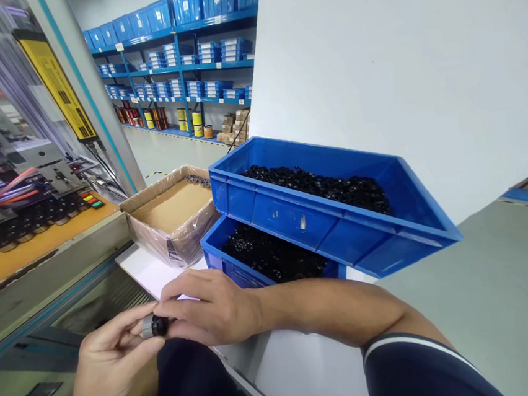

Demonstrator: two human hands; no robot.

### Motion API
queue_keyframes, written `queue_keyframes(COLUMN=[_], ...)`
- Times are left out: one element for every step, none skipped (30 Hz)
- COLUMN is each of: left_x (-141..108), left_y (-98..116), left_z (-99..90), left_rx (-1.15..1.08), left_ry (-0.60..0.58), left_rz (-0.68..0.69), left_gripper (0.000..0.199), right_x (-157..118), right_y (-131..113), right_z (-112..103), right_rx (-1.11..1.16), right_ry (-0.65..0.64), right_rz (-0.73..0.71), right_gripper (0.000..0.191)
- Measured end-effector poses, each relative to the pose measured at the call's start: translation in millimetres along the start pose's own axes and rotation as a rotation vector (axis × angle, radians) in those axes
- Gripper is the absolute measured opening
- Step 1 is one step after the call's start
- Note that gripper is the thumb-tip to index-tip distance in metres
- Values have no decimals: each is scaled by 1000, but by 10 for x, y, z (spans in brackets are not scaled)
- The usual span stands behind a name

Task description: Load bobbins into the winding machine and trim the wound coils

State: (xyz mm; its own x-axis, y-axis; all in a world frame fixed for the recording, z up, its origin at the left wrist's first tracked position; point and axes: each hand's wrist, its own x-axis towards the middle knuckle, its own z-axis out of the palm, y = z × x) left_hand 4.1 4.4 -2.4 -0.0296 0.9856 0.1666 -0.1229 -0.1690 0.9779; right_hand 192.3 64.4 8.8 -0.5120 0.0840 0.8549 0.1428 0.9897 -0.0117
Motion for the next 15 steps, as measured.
queue_keyframes(left_x=[-3, -3, 0, 7, 16, 27, 38, 48, 58, 66, 72, 75, 74, 68, 56], left_y=[3, 7, 13, 20, 30, 41, 51, 60, 64, 60, 48, 26, -8, -51, -103], left_z=[19, 35, 45, 48, 44, 33, 14, -11, -39, -68, -95, -116, -126, -123, -107], left_rx=[-16, -24, -24, -20, -16, -14, -11, -6, 2, 15, 30, 44, 51, 47, 30], left_ry=[36, 54, 43, 17, -6, -30, -51, -68, -90, -128, -170, -196, -204, -192, -157], left_rz=[-4, -5, -6, -5, -3, -1, 0, 5, 9, 9, 4, -5, -21, -41, -58], left_gripper=[34, 35, 36, 37, 38, 39, 40, 40, 40, 40, 40, 39, 37, 36, 35], right_x=[6, 12, 19, 26, 31, 34, 36, 37, 37, 37, 36, 37, 38, 39, 40], right_y=[-1, -2, -3, -3, -3, -2, 0, 3, 6, 10, 13, 17, 19, 21, 20], right_z=[-2, -5, -8, -13, -17, -21, -25, -27, -28, -25, -21, -15, -9, -4, -1], right_rx=[0, -3, -7, -12, -18, -26, -40, -61, -85, -106, -119, -124, -122, -118, -121], right_ry=[1, 4, 6, 8, 10, 12, 12, 13, 14, 15, 18, 21, 22, 15, 1], right_rz=[-3, -5, -8, -10, -8, -4, -11, -40, -84, -133, -175, -200, -200, -182, -163], right_gripper=[18, 16, 15, 15, 16, 17, 18, 18, 18, 18, 18, 18, 18, 18, 19])
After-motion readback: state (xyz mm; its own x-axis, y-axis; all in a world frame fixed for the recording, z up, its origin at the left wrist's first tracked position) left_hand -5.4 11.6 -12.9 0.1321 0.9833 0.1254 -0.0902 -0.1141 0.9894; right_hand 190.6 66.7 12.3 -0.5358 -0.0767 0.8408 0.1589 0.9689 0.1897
